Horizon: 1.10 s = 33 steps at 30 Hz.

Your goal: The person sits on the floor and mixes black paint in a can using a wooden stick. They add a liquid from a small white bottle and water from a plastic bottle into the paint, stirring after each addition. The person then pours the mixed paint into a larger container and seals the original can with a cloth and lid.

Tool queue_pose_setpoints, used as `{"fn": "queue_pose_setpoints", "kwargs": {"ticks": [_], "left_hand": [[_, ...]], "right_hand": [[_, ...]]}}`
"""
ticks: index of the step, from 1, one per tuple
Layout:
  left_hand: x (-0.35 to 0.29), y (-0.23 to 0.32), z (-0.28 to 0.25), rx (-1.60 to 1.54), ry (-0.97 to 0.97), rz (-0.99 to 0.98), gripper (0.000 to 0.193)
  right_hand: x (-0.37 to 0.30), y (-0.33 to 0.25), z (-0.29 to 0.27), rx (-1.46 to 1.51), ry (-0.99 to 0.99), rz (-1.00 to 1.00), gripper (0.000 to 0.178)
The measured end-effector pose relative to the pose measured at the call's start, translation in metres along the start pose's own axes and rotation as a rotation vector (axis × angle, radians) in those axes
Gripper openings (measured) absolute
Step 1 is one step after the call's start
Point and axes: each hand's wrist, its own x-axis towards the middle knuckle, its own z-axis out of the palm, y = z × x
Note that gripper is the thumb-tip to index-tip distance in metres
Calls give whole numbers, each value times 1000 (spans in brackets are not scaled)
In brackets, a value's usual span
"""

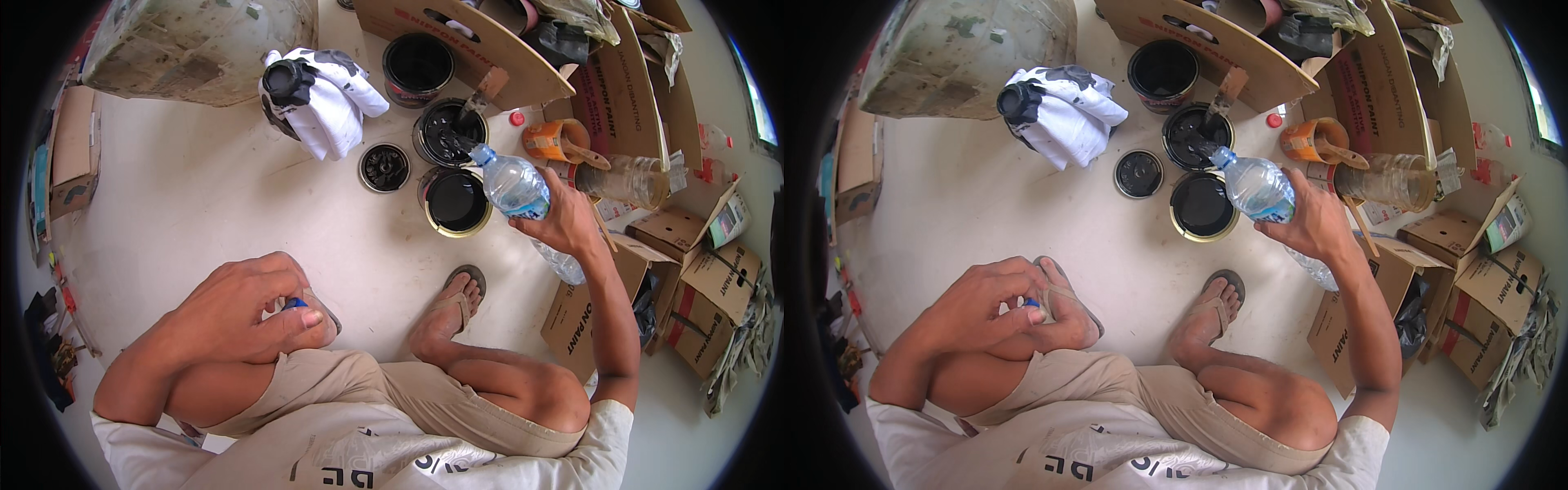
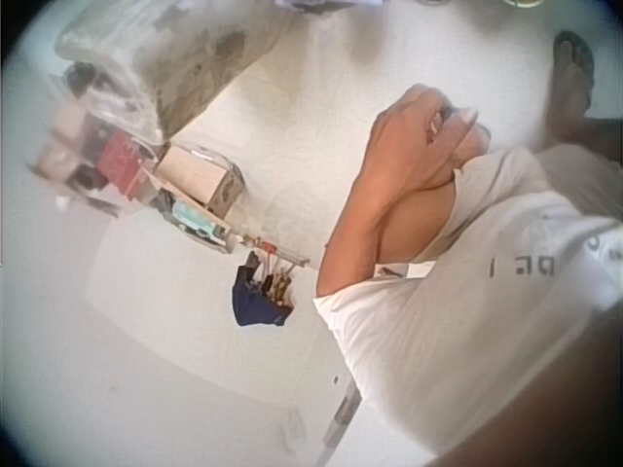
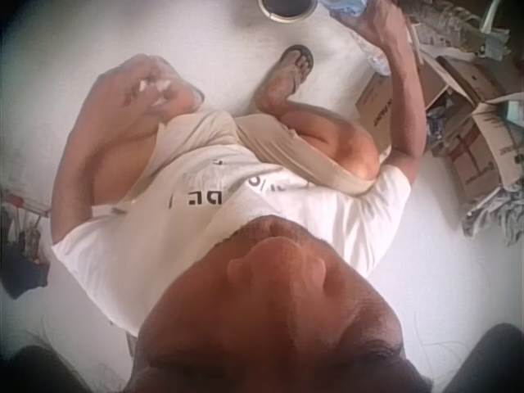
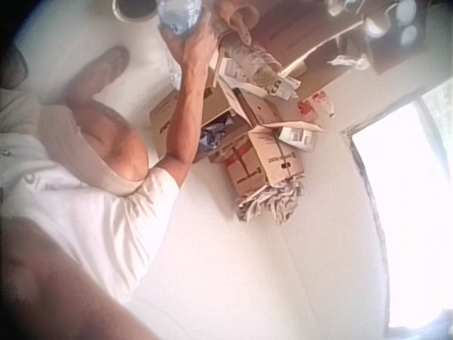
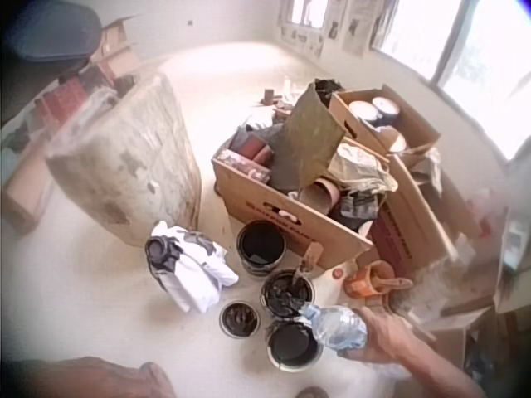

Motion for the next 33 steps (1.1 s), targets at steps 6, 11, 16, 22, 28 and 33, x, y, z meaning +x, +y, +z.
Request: {"fn": "queue_pose_setpoints", "kwargs": {"ticks": [6,11,16,22,28,33], "left_hand": [[48,5,7,81,48,334,44],[158,8,28,-4,226,454,50],[213,16,52,-38,252,428,61],[222,16,57,-20,254,404,61],[214,13,54,-74,314,368,54],[211,13,55,-254,428,385,42]], "right_hand": [[-2,-9,-10,-4,-40,40,88],[-1,-12,-7,4,-10,1,86],[-1,-5,-4,24,6,-14,86],[2,-1,-2,14,7,-16,85],[2,0,1,37,24,-30,85],[-1,7,7,100,71,-50,88]]}}
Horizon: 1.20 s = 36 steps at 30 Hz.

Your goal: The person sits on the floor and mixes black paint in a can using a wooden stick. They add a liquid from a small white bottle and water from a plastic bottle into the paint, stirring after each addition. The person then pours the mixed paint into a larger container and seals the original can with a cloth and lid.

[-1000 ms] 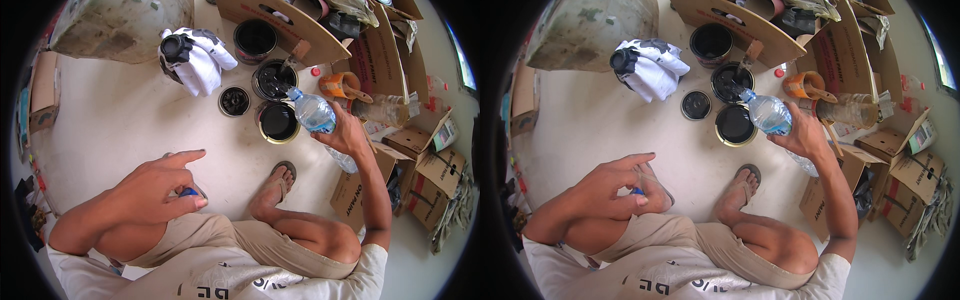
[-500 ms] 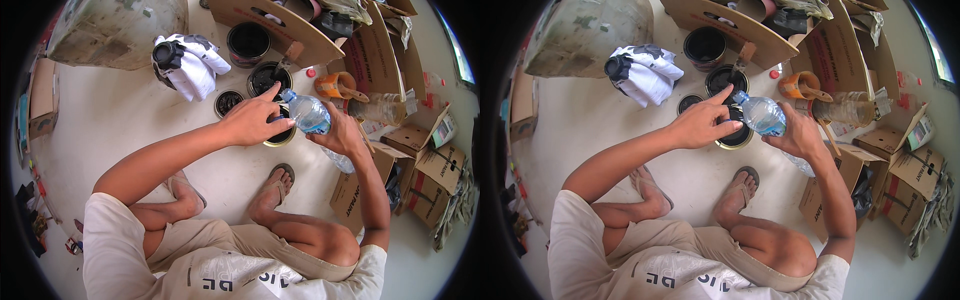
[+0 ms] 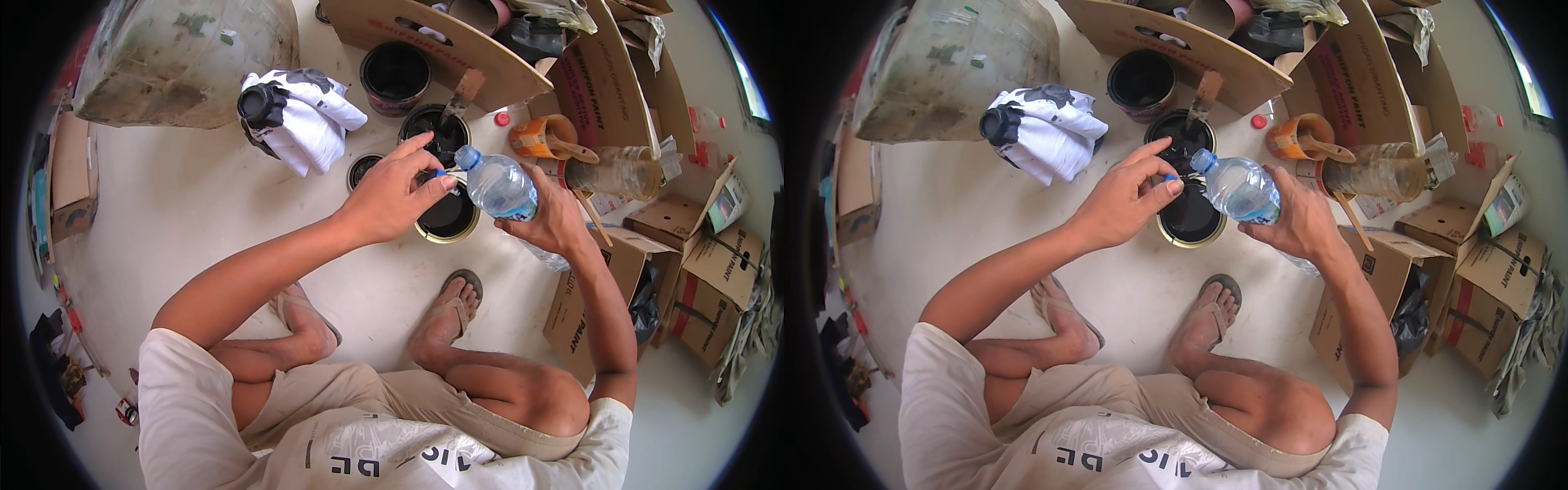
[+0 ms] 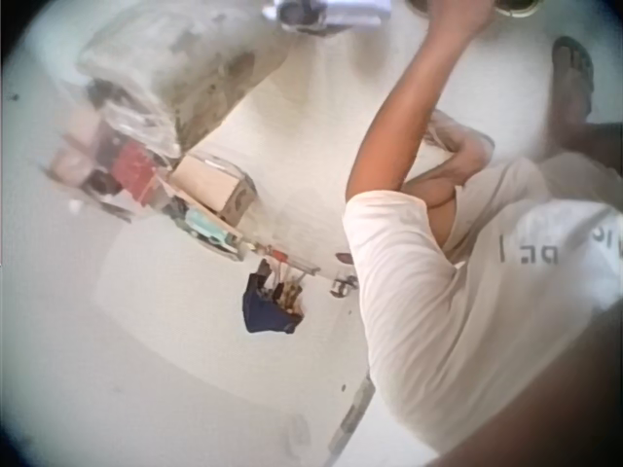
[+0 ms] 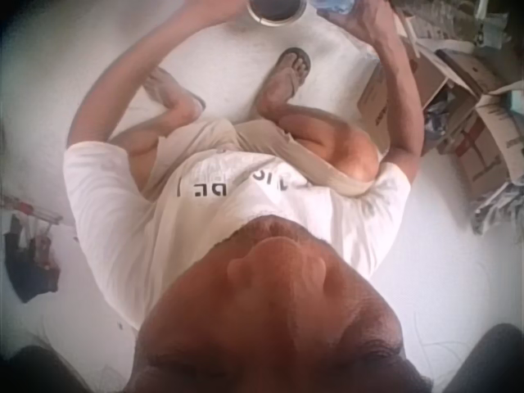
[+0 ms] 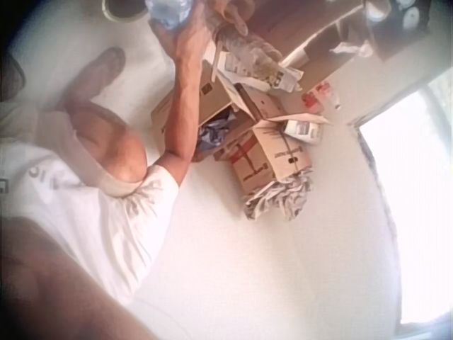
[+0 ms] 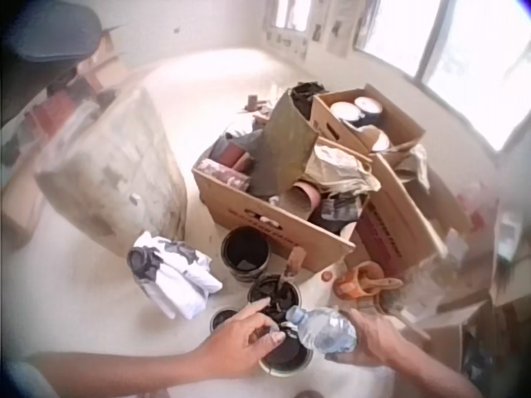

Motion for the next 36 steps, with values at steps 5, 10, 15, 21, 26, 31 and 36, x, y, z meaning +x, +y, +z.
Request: {"fn": "queue_pose_setpoints", "kwargs": {"ticks": [5,10,15,21,26,31,36], "left_hand": [[14,6,10,-101,169,15,44],[27,29,38,-20,219,130,45],[34,53,53,239,122,260,44],[30,69,93,229,169,658,43],[41,87,132,90,96,931,46],[1,108,150,-89,-6,836,51],[-58,163,77,-317,-28,701,25]], "right_hand": [[-8,8,12,77,102,-42,93],[-26,13,27,138,189,-28,96],[-51,27,50,238,318,1,96],[-77,48,85,475,595,-66,94],[-85,72,112,430,880,-170,91],[-95,86,121,641,1049,16,89],[-89,108,127,458,1256,73,93]]}}
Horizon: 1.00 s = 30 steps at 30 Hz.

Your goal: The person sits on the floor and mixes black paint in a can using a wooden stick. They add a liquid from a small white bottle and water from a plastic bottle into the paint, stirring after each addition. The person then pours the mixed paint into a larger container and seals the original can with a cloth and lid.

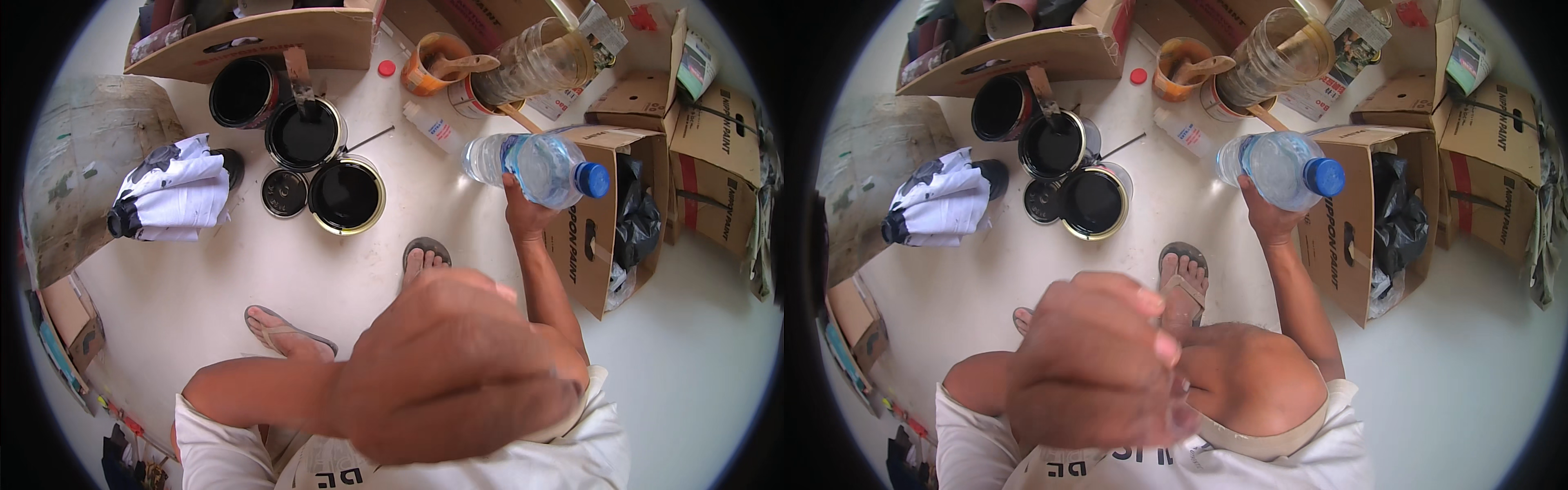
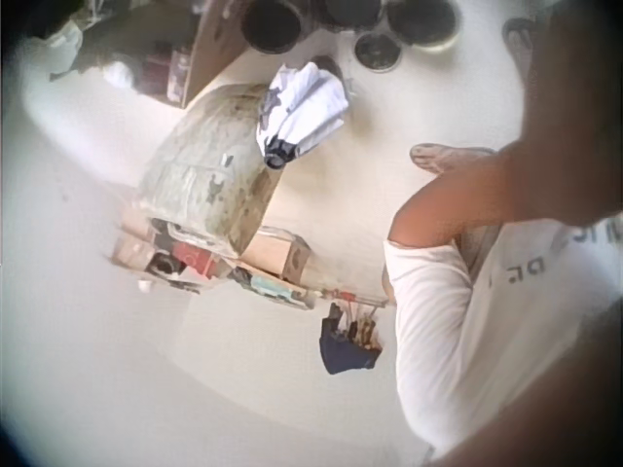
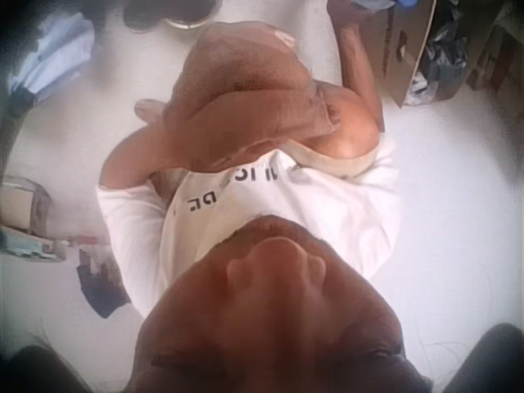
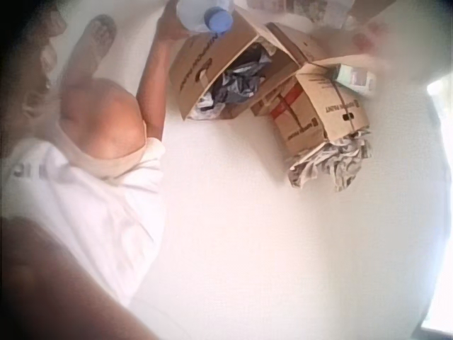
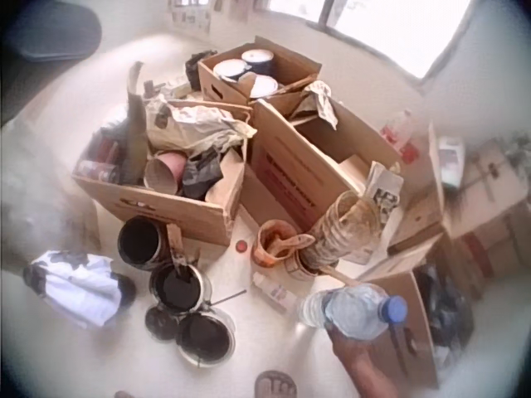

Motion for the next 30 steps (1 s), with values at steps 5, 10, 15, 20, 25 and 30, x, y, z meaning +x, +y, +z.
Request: {"fn": "queue_pose_setpoints", "kwargs": {"ticks": [5,10,15,20,25,30], "left_hand": [[36,36,50,-23,487,-104,31],[31,58,35,-196,354,-306,17],[4,17,-12,-57,-178,-242,17],[-48,0,-71,359,-540,-488,45],[-79,55,-132,475,-936,-859,61],[-88,85,-138,388,-917,-833,61]], "right_hand": [[-8,12,-10,80,42,192,104],[-17,1,-15,113,122,160,116],[-2,-37,-46,32,293,-165,104],[51,-103,-39,10,-24,-530,80],[100,-178,48,-7,-644,-394,39],[110,-163,164,-8,-762,79,48]]}}
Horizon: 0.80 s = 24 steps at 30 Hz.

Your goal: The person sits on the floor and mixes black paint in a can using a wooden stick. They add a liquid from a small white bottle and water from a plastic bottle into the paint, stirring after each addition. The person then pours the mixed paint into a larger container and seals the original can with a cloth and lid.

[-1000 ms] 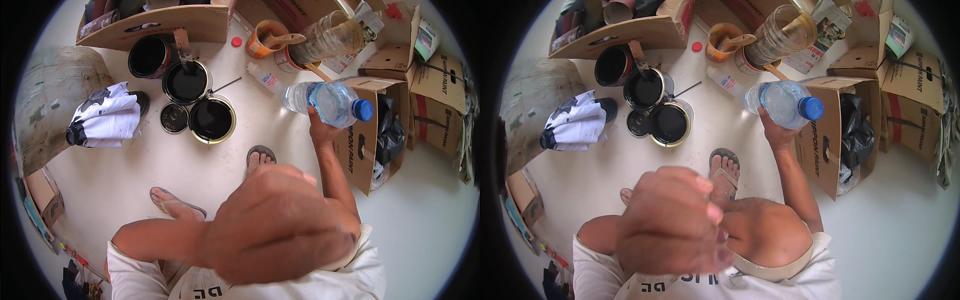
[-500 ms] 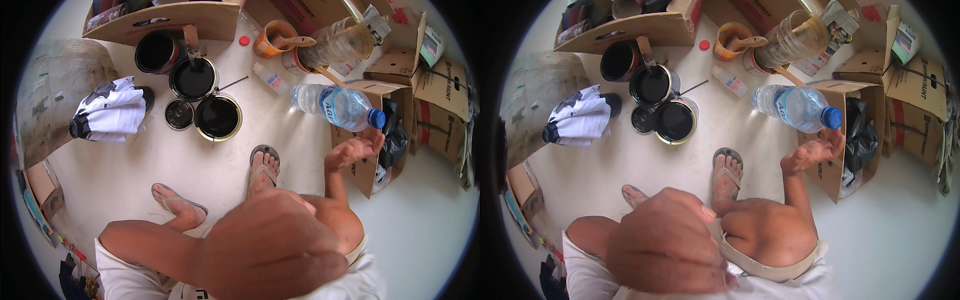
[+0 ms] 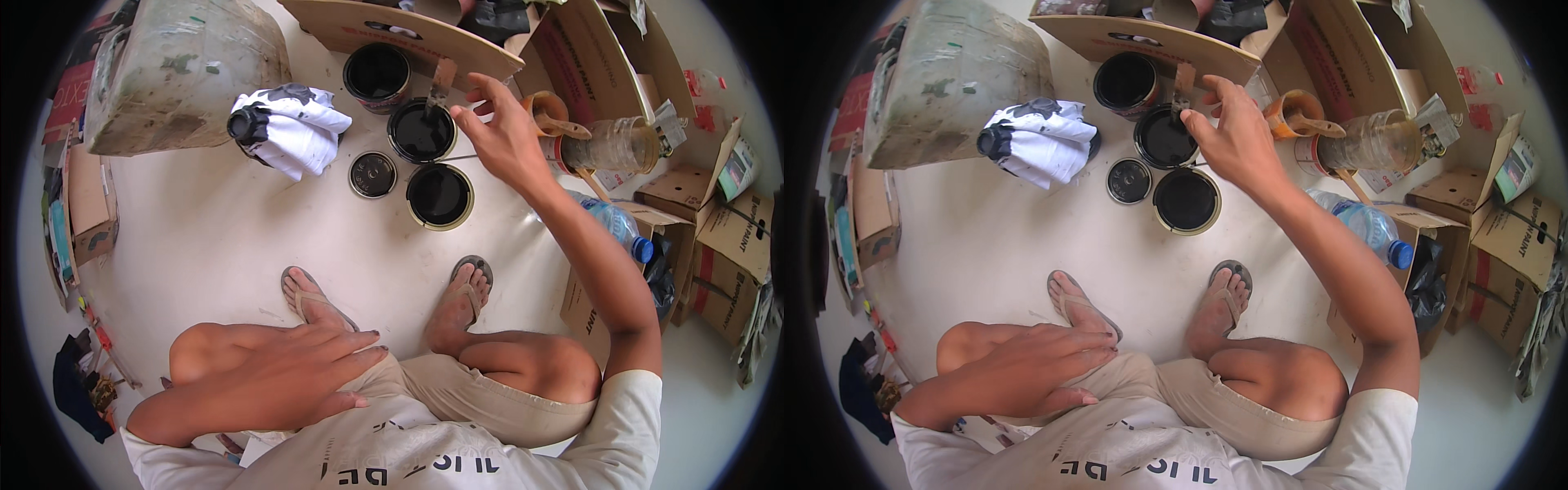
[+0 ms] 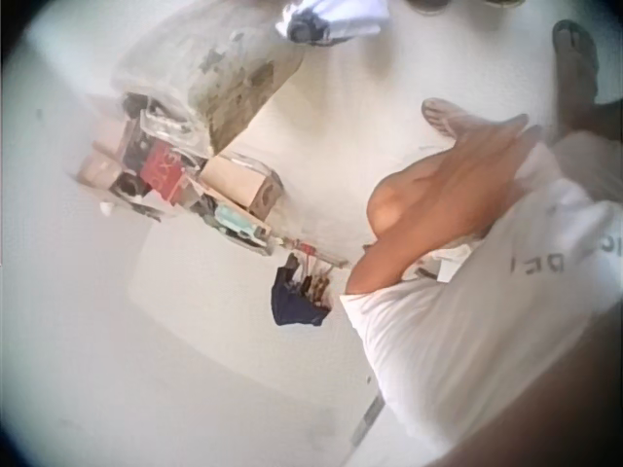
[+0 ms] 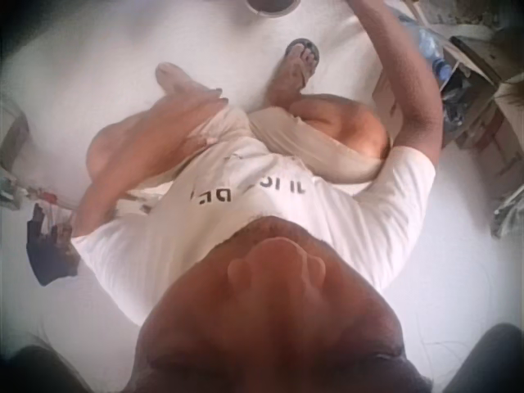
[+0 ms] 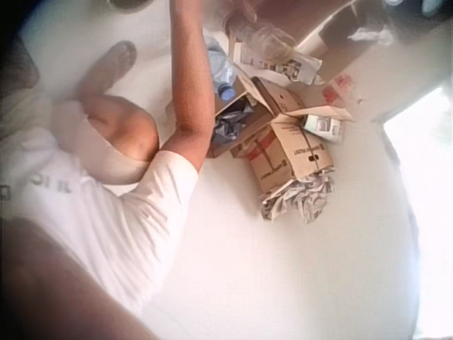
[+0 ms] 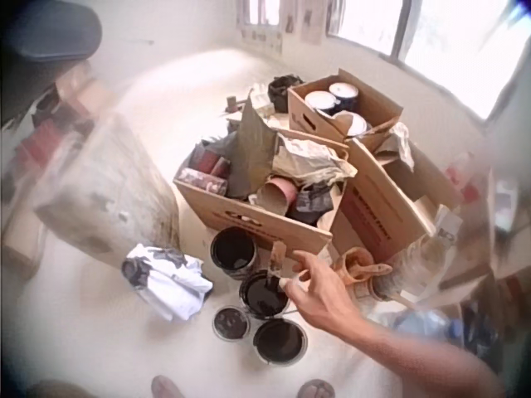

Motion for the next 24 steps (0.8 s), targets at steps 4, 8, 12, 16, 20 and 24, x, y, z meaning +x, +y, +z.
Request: {"fn": "queue_pose_setpoints", "kwargs": {"ticks": [4,8,12,16,20,24], "left_hand": [[0,-9,2,188,169,76,61],[-3,-22,-15,152,115,54,61],[-3,-39,-24,63,69,119,60],[2,-45,-32,37,49,185,58],[7,-50,-32,-71,151,303,58],[-3,-52,-39,-85,4,226,59]], "right_hand": [[52,28,55,1,-197,194,51],[51,14,63,-27,-134,32,31],[33,3,41,-424,-151,-424,19],[30,2,35,-402,-117,-449,11],[21,16,48,-221,-78,-493,11],[10,12,48,-171,-265,-395,8]]}}
